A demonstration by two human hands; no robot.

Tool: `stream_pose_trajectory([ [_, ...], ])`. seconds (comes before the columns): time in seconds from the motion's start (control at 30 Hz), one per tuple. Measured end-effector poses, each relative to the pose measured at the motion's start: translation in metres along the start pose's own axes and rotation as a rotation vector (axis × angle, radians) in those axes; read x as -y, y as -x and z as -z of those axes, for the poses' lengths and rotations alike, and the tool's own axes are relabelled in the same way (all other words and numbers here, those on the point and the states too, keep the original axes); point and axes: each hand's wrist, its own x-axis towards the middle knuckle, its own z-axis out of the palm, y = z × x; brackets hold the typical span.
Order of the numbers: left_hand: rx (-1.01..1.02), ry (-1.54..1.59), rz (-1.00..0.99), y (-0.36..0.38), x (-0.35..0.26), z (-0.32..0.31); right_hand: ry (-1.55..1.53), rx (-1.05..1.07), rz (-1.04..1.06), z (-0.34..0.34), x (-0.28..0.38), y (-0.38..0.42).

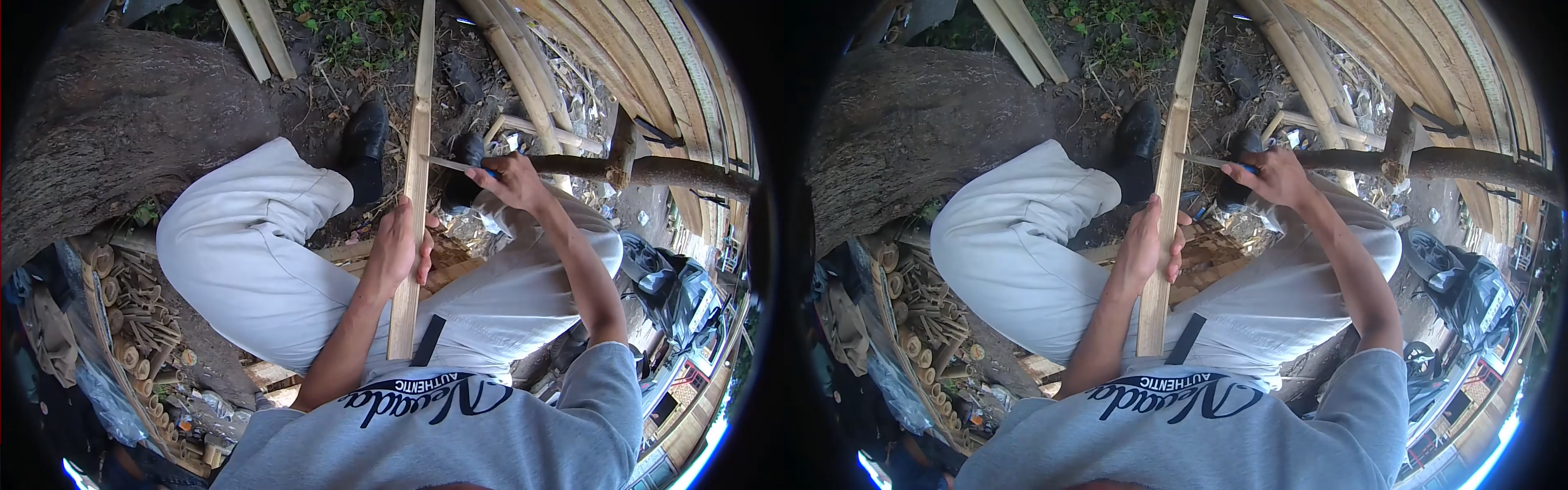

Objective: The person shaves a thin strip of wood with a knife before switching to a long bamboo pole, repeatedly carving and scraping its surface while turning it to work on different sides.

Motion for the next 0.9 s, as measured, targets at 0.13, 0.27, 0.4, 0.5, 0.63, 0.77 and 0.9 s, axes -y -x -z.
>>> stream_pose_trajectory([
  [0.13, 0.0, -0.013, -0.004, -0.002, 0.001, 0.002, -0.075, 0.146, 0.052, -0.011, -0.008, 0.007],
  [0.27, -0.017, -0.018, 0.026, -0.002, 0.002, -0.002, -0.128, -0.014, -0.087, -0.035, -0.036, -0.023],
  [0.4, -0.007, 0.015, 0.025, -0.002, 0.0, -0.006, -0.118, -0.044, -0.055, -0.008, -0.01, -0.018],
  [0.5, -0.004, 0.019, 0.036, 0.0, -0.004, -0.004, -0.083, 0.032, 0.067, -0.013, -0.012, -0.006],
  [0.63, -0.015, -0.003, -0.01, -0.006, 0.001, 0.006, -0.177, 0.003, 0.101, -0.02, -0.009, -0.019],
  [0.77, -0.04, -0.022, 0.011, -0.007, 0.001, 0.004, -0.222, -0.172, 0.047, -0.032, -0.012, -0.022],
  [0.9, -0.017, 0.03, 0.033, 0.0, -0.008, 0.002, 0.032, -0.091, 0.147, -0.019, -0.003, -0.001],
])
